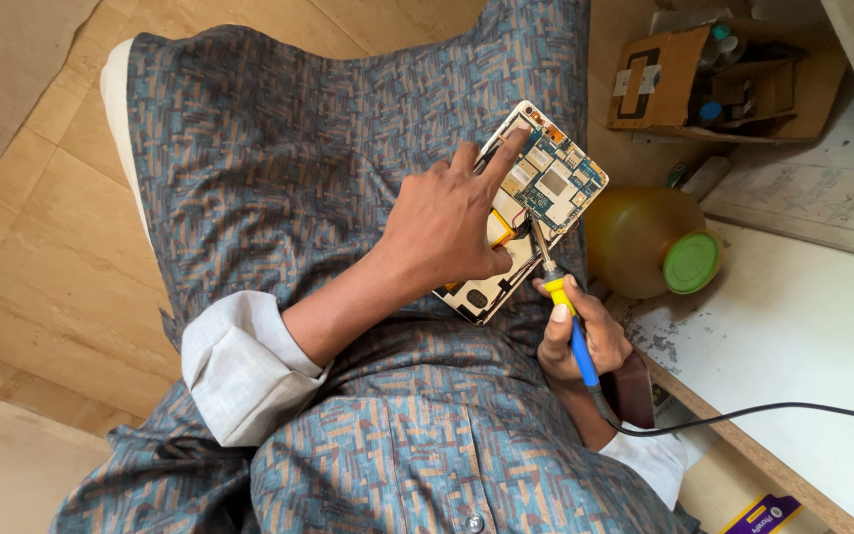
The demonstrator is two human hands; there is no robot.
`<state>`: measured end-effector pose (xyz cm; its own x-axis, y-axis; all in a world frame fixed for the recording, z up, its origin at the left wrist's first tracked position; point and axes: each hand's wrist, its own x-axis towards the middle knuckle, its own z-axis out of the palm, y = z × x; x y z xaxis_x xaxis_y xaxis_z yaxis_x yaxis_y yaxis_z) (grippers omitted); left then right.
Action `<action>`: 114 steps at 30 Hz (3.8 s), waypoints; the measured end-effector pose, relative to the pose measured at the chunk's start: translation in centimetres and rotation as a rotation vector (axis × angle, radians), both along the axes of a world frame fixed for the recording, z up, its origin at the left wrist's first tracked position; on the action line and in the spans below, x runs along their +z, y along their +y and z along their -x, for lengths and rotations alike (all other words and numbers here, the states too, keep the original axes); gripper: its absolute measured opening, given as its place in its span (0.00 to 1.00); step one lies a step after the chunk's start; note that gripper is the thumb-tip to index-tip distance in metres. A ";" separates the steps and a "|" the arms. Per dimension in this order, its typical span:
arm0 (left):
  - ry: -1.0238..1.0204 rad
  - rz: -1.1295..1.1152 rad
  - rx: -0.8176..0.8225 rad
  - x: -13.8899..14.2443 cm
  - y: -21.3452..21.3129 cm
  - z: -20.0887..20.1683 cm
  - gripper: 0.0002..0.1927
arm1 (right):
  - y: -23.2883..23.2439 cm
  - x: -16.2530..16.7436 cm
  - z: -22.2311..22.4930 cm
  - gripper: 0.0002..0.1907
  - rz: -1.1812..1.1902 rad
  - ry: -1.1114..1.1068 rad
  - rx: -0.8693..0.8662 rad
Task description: The person sits in a chair holding an opened tablet on their lap and uses a soldering iron to desolder components on the exposed motherboard, working around the battery connector. They then lift the motherboard out of the tablet housing and hold it up, turning it to view both sides.
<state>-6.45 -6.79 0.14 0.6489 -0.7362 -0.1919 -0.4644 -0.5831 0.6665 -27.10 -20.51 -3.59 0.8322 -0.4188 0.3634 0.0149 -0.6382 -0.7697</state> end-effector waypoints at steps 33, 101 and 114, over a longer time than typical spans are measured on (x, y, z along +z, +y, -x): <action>-0.016 -0.025 0.000 0.1 0.0 0.2 0.60 | 0.1 0.2 0.0 0.16 -0.043 -0.003 0.014; 0.003 -0.019 0.008 0.0 0.0 0.3 0.61 | 0.2 0.5 0.0 0.15 0.023 0.034 0.001; 0.007 -0.019 0.010 0.0 0.0 0.3 0.61 | 0.1 0.3 0.2 0.16 -0.003 0.005 0.021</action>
